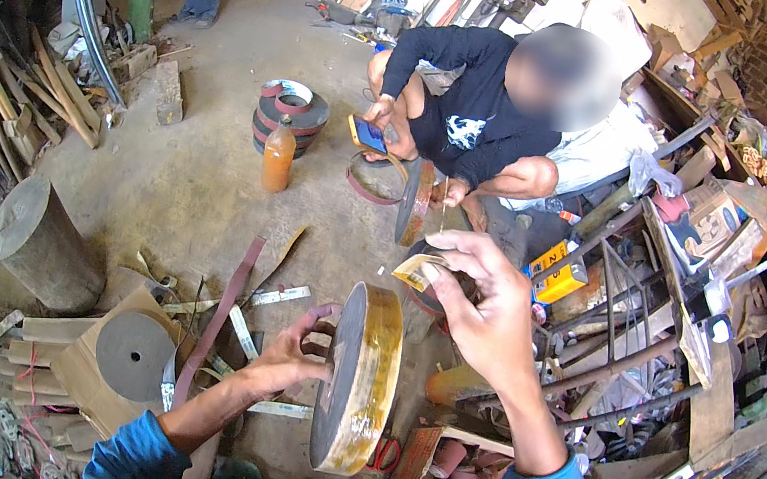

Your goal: The person applies a liquid adhesive from a plastic bottle onto a circular sanding belt and then presses the belt onto a circular metal plate. They repeat this process for multiple belts, smoothing the edges and ensuring adhesion.

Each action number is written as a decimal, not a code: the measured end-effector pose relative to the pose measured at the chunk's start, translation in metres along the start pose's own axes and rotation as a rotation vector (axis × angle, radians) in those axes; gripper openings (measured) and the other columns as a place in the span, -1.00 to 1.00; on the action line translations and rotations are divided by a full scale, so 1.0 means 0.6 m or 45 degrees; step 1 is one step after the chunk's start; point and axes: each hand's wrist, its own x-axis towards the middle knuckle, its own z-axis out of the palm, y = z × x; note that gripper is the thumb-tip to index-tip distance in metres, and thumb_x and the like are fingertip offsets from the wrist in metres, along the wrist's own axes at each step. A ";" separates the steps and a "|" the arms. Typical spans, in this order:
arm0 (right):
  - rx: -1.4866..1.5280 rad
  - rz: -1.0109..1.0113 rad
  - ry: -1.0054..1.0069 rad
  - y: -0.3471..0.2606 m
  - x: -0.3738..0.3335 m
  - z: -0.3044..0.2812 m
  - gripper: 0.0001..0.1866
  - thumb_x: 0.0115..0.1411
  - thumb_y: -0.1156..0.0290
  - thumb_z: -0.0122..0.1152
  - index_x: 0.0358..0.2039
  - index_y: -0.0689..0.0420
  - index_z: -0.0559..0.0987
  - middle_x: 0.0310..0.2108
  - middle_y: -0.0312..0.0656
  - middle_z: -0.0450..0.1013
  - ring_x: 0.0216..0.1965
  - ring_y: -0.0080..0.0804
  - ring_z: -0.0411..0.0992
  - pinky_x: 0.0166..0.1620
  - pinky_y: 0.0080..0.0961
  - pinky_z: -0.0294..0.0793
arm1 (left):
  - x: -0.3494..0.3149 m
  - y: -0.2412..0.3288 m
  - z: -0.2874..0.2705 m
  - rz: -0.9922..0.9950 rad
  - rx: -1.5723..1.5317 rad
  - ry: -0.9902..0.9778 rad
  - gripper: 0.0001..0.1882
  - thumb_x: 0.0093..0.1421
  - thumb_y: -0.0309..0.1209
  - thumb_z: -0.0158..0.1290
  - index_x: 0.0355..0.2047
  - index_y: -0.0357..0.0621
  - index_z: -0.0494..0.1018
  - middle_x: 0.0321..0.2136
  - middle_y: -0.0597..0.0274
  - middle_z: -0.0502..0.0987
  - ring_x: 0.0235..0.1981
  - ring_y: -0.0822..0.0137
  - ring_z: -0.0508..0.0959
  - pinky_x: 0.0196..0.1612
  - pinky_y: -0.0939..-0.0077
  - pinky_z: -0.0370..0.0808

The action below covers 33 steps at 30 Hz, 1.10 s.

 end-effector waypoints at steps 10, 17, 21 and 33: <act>-0.013 -0.041 -0.110 -0.043 -0.055 0.019 -0.63 0.22 0.56 0.25 0.03 0.23 0.43 -0.06 0.01 0.55 -0.03 -0.17 0.58 -0.06 -0.33 0.62 | 0.008 -0.004 -0.004 -0.123 -0.103 0.107 0.00 -0.11 -0.52 0.37 0.34 -0.12 0.12 0.03 0.05 0.41 -0.03 0.24 0.51 0.07 0.36 0.49; -0.249 -0.323 0.002 -0.069 -0.050 0.013 -0.78 0.16 0.67 0.28 -0.15 0.29 0.55 -0.27 -0.06 0.62 -0.24 -0.34 0.63 -0.15 -0.48 0.61 | 0.009 0.000 -0.007 -0.097 -0.100 0.112 0.00 -0.13 -0.50 0.38 0.33 -0.10 0.14 0.02 0.04 0.41 -0.03 0.23 0.51 0.04 0.35 0.50; -0.230 -0.210 -0.052 -0.064 -0.033 0.005 -0.83 0.16 0.62 0.29 -0.20 0.26 0.63 -0.30 -0.15 0.63 -0.32 -0.47 0.62 -0.23 -0.59 0.55 | 0.010 -0.001 -0.008 -0.075 -0.106 0.083 0.00 -0.14 -0.49 0.38 0.33 -0.09 0.14 0.03 0.03 0.40 -0.03 0.22 0.51 0.03 0.36 0.50; -0.210 -0.186 -0.121 -0.042 -0.038 0.009 -0.88 0.21 0.66 0.20 -0.23 0.28 0.56 -0.27 -0.08 0.62 -0.23 -0.36 0.62 -0.15 -0.47 0.59 | 0.012 0.006 -0.014 -0.081 -0.081 0.074 0.01 -0.14 -0.48 0.40 0.33 -0.07 0.14 0.05 0.00 0.38 -0.04 0.20 0.51 0.04 0.34 0.51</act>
